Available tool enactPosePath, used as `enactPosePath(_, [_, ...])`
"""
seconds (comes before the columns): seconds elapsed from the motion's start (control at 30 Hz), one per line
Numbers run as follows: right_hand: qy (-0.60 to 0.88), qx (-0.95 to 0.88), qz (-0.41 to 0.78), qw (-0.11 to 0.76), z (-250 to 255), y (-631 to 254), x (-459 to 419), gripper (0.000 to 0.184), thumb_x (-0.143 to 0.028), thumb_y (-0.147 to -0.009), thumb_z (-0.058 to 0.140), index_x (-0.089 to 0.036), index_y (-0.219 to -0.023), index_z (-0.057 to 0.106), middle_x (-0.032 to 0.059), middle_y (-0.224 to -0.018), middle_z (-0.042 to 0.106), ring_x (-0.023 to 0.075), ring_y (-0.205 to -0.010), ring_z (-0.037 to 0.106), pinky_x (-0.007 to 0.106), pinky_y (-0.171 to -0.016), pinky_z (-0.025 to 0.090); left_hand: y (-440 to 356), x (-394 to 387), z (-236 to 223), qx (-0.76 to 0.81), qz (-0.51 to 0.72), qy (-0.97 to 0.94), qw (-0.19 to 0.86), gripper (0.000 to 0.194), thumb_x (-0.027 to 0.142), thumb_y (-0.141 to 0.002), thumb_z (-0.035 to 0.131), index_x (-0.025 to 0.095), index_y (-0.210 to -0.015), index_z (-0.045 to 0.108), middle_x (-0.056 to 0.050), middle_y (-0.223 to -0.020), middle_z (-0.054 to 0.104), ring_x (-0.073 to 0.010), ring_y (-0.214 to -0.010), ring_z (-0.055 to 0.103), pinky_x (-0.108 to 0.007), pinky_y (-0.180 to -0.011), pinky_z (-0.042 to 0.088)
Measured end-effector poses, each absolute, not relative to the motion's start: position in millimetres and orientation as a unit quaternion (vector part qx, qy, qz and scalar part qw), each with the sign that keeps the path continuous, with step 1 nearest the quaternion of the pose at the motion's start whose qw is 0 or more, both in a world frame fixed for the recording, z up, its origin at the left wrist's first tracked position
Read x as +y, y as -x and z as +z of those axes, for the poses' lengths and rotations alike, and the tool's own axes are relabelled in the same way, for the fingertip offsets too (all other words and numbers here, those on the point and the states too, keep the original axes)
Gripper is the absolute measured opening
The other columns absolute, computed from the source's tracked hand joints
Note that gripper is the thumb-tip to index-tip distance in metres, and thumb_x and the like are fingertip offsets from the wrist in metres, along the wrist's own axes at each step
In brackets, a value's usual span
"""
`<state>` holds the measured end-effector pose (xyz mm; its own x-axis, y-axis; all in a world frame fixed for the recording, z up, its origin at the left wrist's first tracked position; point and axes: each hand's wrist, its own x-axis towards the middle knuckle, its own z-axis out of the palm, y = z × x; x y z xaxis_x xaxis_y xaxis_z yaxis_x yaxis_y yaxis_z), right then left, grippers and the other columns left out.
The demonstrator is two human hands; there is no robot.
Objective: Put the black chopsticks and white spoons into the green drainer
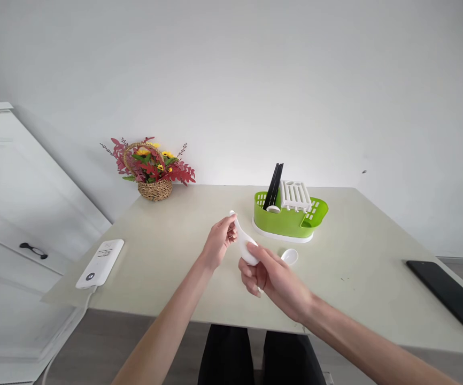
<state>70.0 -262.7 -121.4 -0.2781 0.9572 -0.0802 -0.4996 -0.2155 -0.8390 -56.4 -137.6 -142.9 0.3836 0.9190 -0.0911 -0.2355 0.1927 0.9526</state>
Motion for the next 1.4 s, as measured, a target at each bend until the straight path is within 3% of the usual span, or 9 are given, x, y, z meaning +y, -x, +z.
enactPosePath(0.13, [0.334, -0.385, 0.669, 0.542, -119, -66, -260, 0.051, -0.059, -0.103, 0.047, -0.023, -0.067, 0.041, -0.0064, -0.059, 0.036, 0.0089, -0.049, 0.034, 0.028, -0.052, 0.030, 54, -136, -151, 0.349, 0.369, -0.503, 0.699, 0.045, 0.062, -0.085, 0.071, 0.019, -0.080, 0.058, 0.002, -0.075, 0.053, -0.0120, -0.068, 0.050, -0.026, -0.068, 0.043])
enactPosePath(0.27, [0.353, -0.378, 0.620, 0.590, -116, -59, -252, 0.051, -0.061, -0.102, 0.047, -0.024, -0.068, 0.039, -0.0069, -0.060, 0.034, 0.0091, -0.049, 0.030, 0.028, -0.051, 0.026, 60, -130, -165, 0.362, 0.361, -0.522, 0.683, 0.053, 0.070, -0.088, 0.062, 0.018, -0.098, 0.065, -0.003, -0.082, 0.064, -0.0165, -0.075, 0.060, -0.030, -0.074, 0.048])
enactPosePath(0.37, [0.342, -0.363, 0.582, 0.643, -115, -52, -236, 0.051, -0.061, -0.100, 0.051, -0.023, -0.069, 0.040, -0.0072, -0.062, 0.033, 0.0087, -0.051, 0.031, 0.027, -0.053, 0.029, 70, -124, -184, 0.409, 0.353, -0.554, 0.634, 0.054, 0.072, -0.088, 0.060, 0.018, -0.094, 0.065, -0.004, -0.078, 0.065, -0.0181, -0.073, 0.063, -0.030, -0.069, 0.049])
enactPosePath(0.6, [0.300, -0.219, 0.548, 0.749, -112, -37, -186, 0.046, -0.059, -0.092, 0.067, -0.024, -0.074, 0.043, -0.0068, -0.069, 0.045, 0.0066, -0.051, 0.034, 0.024, -0.049, 0.030, 95, -136, -230, 0.441, 0.375, -0.628, 0.520, 0.047, 0.065, -0.093, 0.057, 0.019, -0.085, 0.058, 0.003, -0.066, 0.057, -0.0105, -0.052, 0.049, -0.025, -0.054, 0.041])
enactPosePath(0.73, [0.287, -0.157, 0.530, 0.782, -110, -32, -162, 0.044, -0.057, -0.090, 0.070, -0.024, -0.077, 0.043, -0.0065, -0.071, 0.049, 0.0064, -0.052, 0.039, 0.023, -0.048, 0.032, 98, -154, -235, 0.417, 0.376, -0.658, 0.501, 0.041, 0.058, -0.099, 0.054, 0.020, -0.084, 0.056, 0.004, -0.063, 0.054, -0.0098, -0.052, 0.046, -0.023, -0.053, 0.037])
enactPosePath(1.0, [0.284, -0.093, 0.504, 0.811, -113, -39, -129, 0.044, -0.057, -0.087, 0.073, -0.025, -0.081, 0.045, -0.0070, -0.074, 0.051, 0.0051, -0.054, 0.042, 0.021, -0.047, 0.037, 98, -157, -237, 0.439, 0.358, -0.671, 0.479, 0.043, 0.061, -0.098, 0.053, 0.021, -0.083, 0.057, 0.004, -0.063, 0.054, -0.0114, -0.054, 0.046, -0.023, -0.054, 0.036])
enactPosePath(1.4, [0.306, -0.070, 0.503, 0.805, -139, -59, -107, 0.049, -0.059, -0.089, 0.069, -0.026, -0.077, 0.036, -0.0099, -0.065, 0.042, 0.0050, -0.049, 0.036, 0.020, -0.042, 0.033, 98, -158, -238, 0.433, 0.364, -0.675, 0.474, 0.041, 0.057, -0.100, 0.052, 0.020, -0.084, 0.060, 0.003, -0.063, 0.054, -0.0110, -0.055, 0.047, -0.023, -0.054, 0.036])
